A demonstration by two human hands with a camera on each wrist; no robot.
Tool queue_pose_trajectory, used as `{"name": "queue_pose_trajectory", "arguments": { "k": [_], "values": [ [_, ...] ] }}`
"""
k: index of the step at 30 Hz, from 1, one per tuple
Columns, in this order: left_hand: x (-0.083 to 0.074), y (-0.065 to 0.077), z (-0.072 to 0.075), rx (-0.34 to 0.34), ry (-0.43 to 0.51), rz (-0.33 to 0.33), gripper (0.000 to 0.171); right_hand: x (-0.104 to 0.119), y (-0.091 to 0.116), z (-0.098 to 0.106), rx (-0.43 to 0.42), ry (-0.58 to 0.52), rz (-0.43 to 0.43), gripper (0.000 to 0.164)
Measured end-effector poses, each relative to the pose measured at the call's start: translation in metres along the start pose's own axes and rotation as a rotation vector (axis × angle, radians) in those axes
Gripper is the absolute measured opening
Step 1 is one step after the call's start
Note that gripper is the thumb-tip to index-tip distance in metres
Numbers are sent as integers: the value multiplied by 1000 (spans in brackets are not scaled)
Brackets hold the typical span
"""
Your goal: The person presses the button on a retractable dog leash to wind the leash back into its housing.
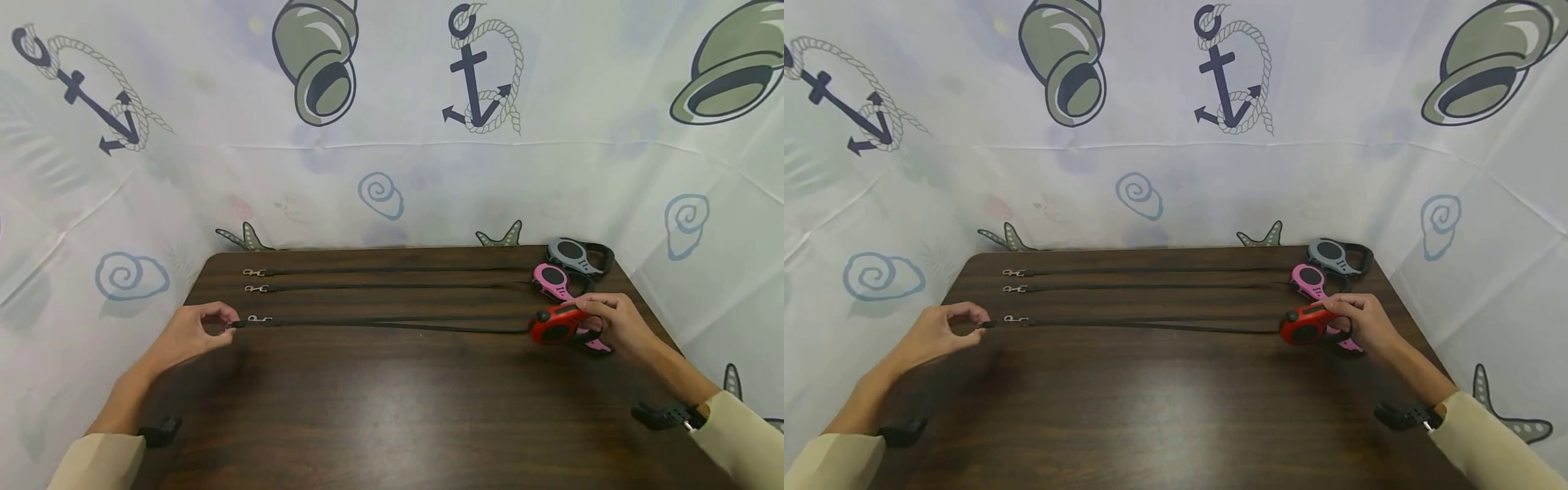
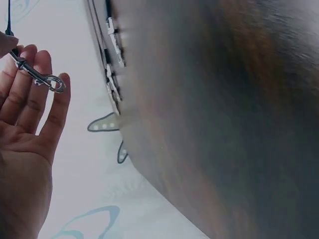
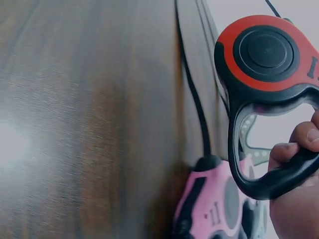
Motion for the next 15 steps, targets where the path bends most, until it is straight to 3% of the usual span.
{"name": "queue_pose_trajectory", "arguments": {
  "k": [10, 15],
  "values": [
    [1, -17, 1, -32, -11, 29, 22, 23, -20, 5, 28, -97, 81, 46],
    [3, -24, 3, -31, 27, 75, 21, 28, -26, 7, 21, -67, 89, 46]
  ]
}}
Point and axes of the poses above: each hand's wrist, its own y-axis away from the middle knuckle, its own z-axis out of the back of the hand, x = y × z, the point moved 9 cm from there along -y, towards the middle knuckle, and after that the axes turned 13 degrees about -x, right-handed, at the moved point
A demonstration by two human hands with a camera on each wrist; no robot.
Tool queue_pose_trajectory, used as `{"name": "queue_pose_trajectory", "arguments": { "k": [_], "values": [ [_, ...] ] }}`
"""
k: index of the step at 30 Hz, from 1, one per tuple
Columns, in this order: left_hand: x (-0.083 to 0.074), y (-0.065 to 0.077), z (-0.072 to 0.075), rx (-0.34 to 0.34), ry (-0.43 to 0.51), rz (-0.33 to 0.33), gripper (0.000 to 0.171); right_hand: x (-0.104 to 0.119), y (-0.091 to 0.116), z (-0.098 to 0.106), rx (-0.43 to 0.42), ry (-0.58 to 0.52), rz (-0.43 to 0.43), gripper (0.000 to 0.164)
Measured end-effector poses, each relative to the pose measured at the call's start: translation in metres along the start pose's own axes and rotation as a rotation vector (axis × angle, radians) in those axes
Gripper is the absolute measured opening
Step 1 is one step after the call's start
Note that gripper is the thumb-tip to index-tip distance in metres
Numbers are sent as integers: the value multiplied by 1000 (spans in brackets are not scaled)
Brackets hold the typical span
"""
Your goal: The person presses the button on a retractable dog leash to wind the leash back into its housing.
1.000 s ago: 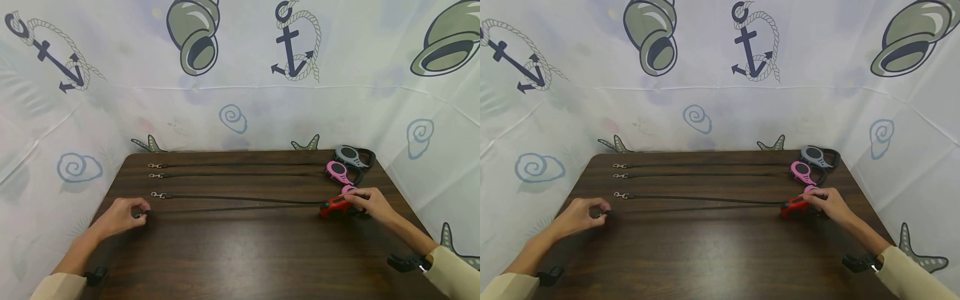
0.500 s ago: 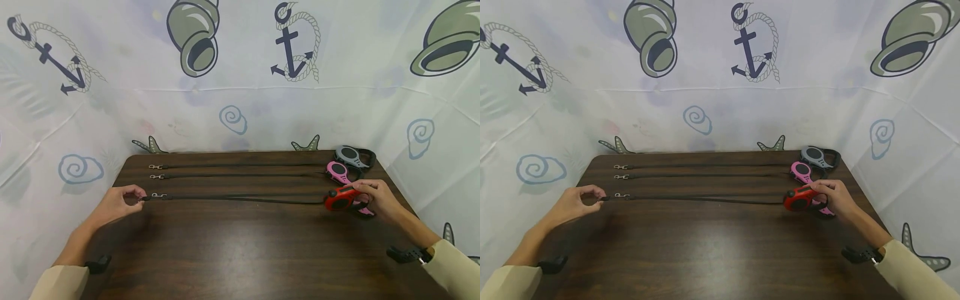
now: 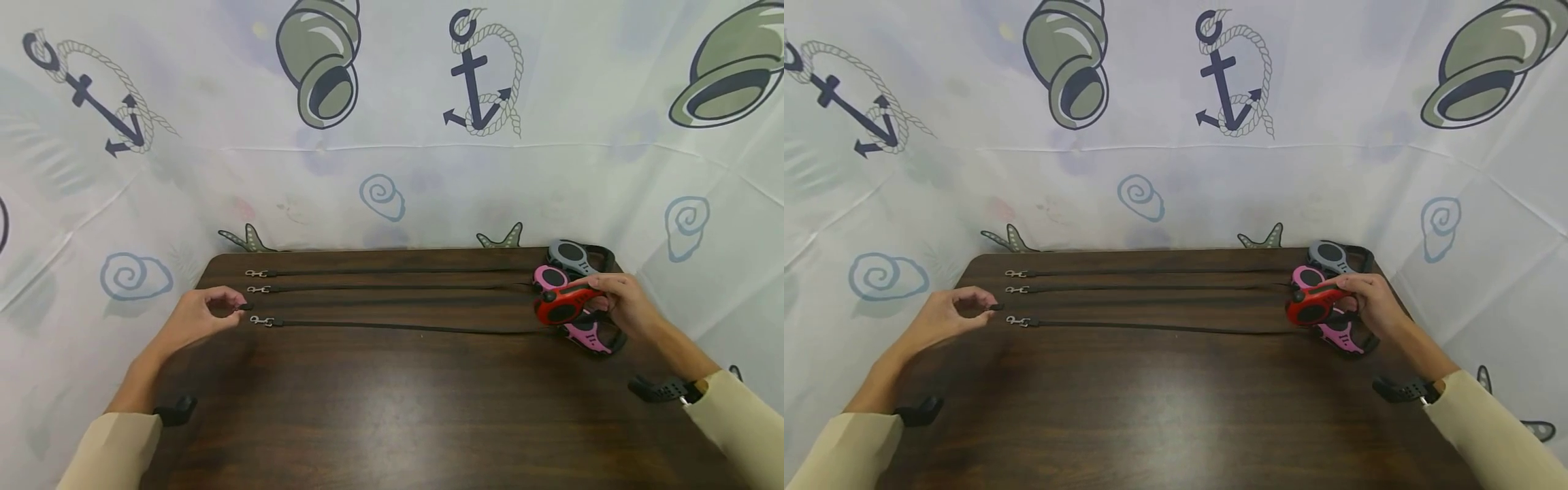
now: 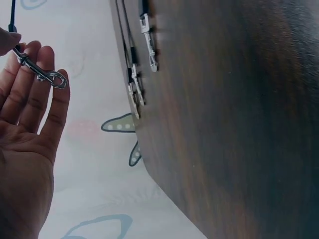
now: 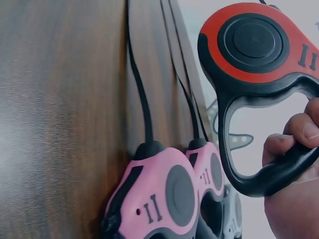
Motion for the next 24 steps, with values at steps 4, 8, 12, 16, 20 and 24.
{"name": "queue_pose_trajectory", "arguments": {
  "k": [4, 8, 12, 16, 20, 24],
  "values": [
    [2, -4, 2, -2, 5, 31, 20, 1, -5, -1, -8, 13, -23, 44],
    [5, -7, 4, -13, 0, 48, 18, -1, -11, 0, -38, -1, -67, 41],
    [7, -10, 6, -22, 5, 59, 16, -2, -16, 2, -46, -8, -95, 43],
    [9, -11, 8, -34, 17, 64, 17, -2, -19, 0, -22, -30, -96, 45],
    [11, -12, 10, -45, 24, 77, 18, -1, -22, 0, -31, -52, -93, 44],
    [13, -12, 11, -47, 28, 72, 19, 1, -24, 0, -65, -43, -93, 42]
  ]
}}
Point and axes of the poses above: each hand's wrist, its own y-axis away from the middle knuckle, its own z-axis out of the back of the hand, x = y × z, the point moved 9 cm from there along -y, towards the middle knuckle, and after that the axes turned 13 degrees about -x, right-handed, at the moved point
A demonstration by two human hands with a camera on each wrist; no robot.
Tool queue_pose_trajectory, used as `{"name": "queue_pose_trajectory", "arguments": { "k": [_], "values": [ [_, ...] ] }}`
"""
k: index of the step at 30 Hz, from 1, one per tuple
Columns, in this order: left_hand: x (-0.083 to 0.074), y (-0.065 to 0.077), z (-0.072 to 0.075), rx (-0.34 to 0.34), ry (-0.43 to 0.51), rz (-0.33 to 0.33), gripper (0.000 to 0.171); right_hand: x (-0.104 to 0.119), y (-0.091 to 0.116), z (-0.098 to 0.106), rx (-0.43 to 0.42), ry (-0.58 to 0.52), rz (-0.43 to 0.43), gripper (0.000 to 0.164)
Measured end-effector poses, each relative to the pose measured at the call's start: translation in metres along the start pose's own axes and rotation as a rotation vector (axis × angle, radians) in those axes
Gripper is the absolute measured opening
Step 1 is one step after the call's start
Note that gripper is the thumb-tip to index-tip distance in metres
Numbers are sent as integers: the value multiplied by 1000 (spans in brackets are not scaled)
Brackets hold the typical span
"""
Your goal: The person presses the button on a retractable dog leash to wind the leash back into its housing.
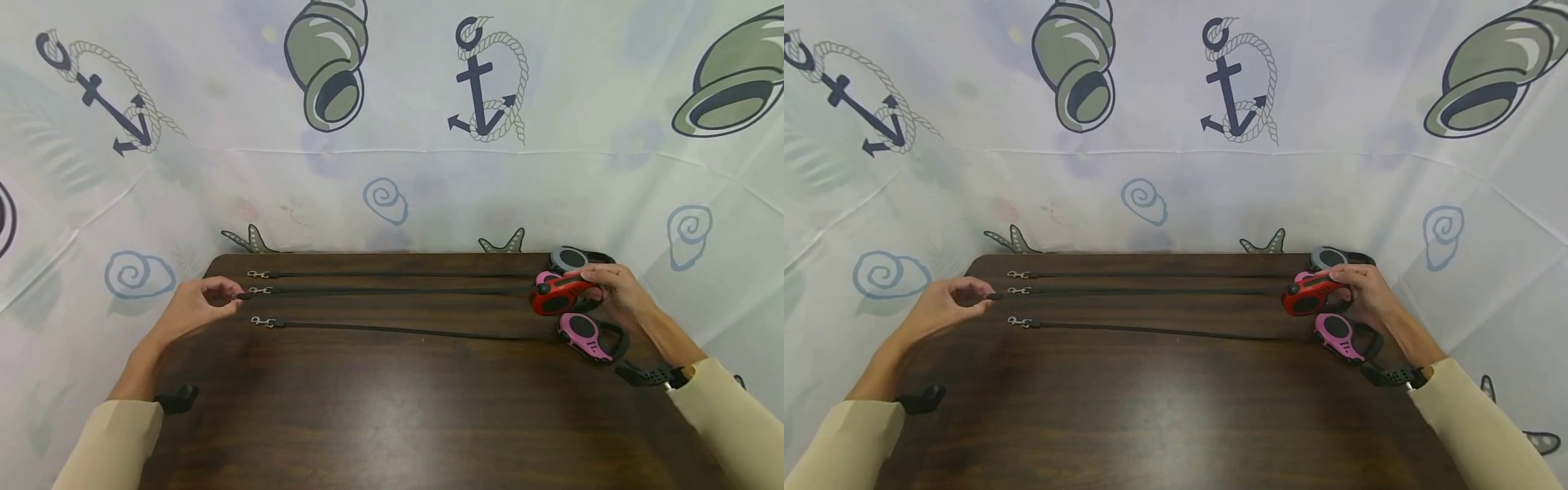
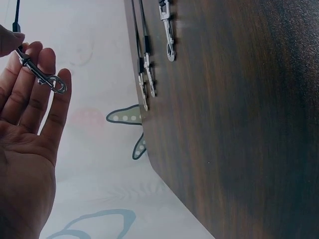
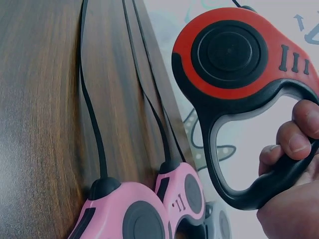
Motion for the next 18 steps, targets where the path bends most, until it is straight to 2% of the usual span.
{"name": "queue_pose_trajectory", "arguments": {
  "k": [7, 13, 18],
  "values": [
    [0, 0, 2, -3, -12, -6, 18, 1, -2, -1, -37, 6, 10, 40],
    [-1, 1, 2, -5, -33, -20, 16, 1, -3, -3, -29, 35, 40, 42],
    [0, -1, 1, -1, -35, -3, 16, 1, -3, -6, -4, 46, 32, 37]
  ]
}}
Point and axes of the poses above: each hand's wrist, its own y-axis away from the middle knuckle, its own z-axis out of the back of the hand, x = y × z, the point moved 9 cm from there along -y, towards the middle knuckle, and after that the axes turned 13 degrees about -x, right-handed, at the moved point
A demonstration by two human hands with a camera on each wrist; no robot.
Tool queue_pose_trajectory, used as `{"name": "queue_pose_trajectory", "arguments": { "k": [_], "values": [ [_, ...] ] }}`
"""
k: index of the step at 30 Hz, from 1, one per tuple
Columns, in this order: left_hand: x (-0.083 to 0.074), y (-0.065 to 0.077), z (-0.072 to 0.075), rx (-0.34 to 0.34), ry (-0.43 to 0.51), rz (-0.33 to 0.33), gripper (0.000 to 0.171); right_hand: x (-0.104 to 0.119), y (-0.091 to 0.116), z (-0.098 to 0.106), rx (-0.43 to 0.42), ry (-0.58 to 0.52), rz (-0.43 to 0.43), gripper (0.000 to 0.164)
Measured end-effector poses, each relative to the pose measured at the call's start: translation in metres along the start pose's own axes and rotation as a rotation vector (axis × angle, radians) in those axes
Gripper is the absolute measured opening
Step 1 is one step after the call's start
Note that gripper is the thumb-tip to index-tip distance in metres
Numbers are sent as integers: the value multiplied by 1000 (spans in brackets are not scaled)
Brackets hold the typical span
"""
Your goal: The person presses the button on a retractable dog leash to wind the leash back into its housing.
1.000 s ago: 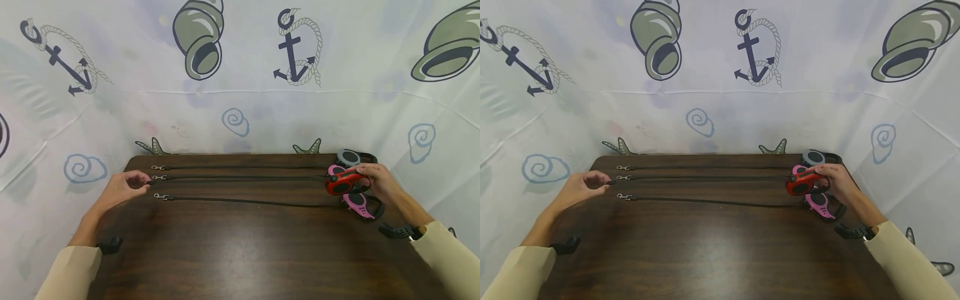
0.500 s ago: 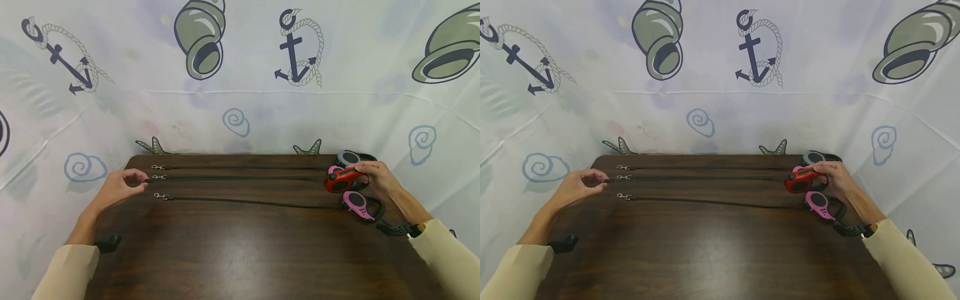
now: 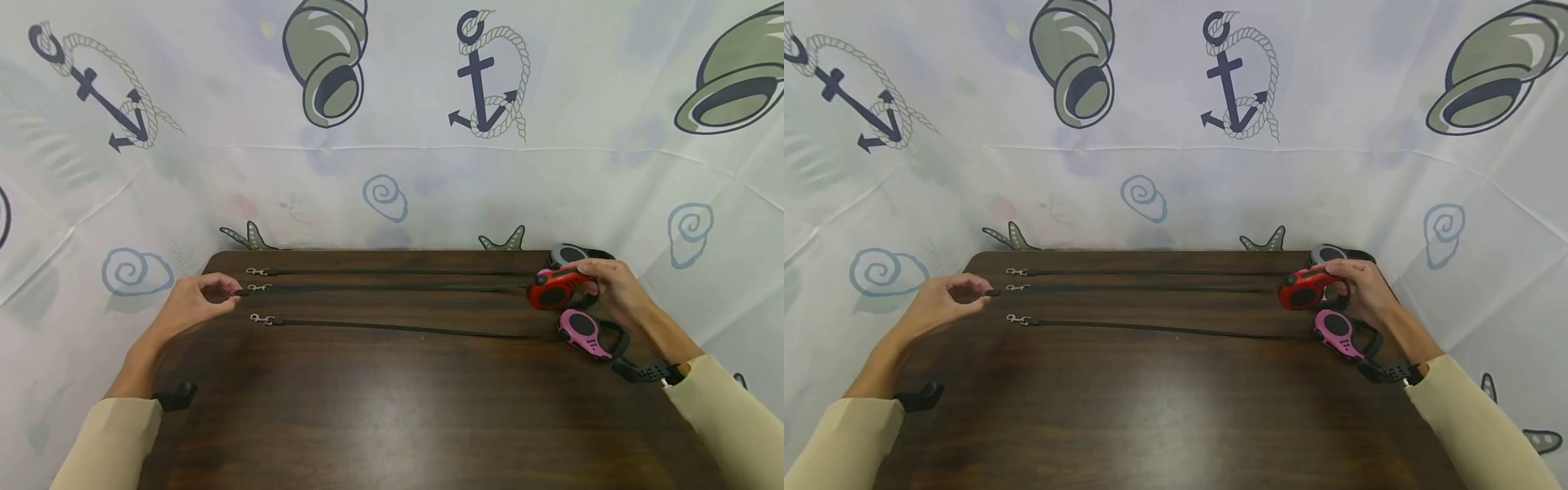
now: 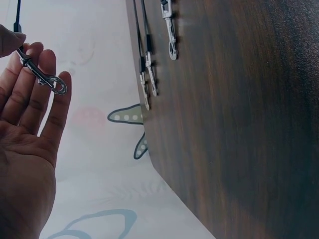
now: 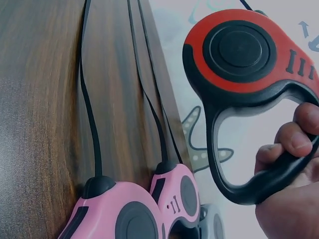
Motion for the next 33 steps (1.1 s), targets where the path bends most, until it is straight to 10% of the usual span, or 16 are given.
{"name": "queue_pose_trajectory", "arguments": {
  "k": [33],
  "values": [
    [-21, -7, -13, -2, 66, -116, 22, 4, 5, -31, 49, 214, 11, 28]
  ]
}}
Point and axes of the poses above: each hand's wrist, its own y-axis away from the middle knuckle, its own z-axis out of the back of the hand, x = y × z, the point moved 9 cm from there along -y, towards the middle knuckle, and after that the axes turned 13 degrees about -x, right-handed, at the moved point
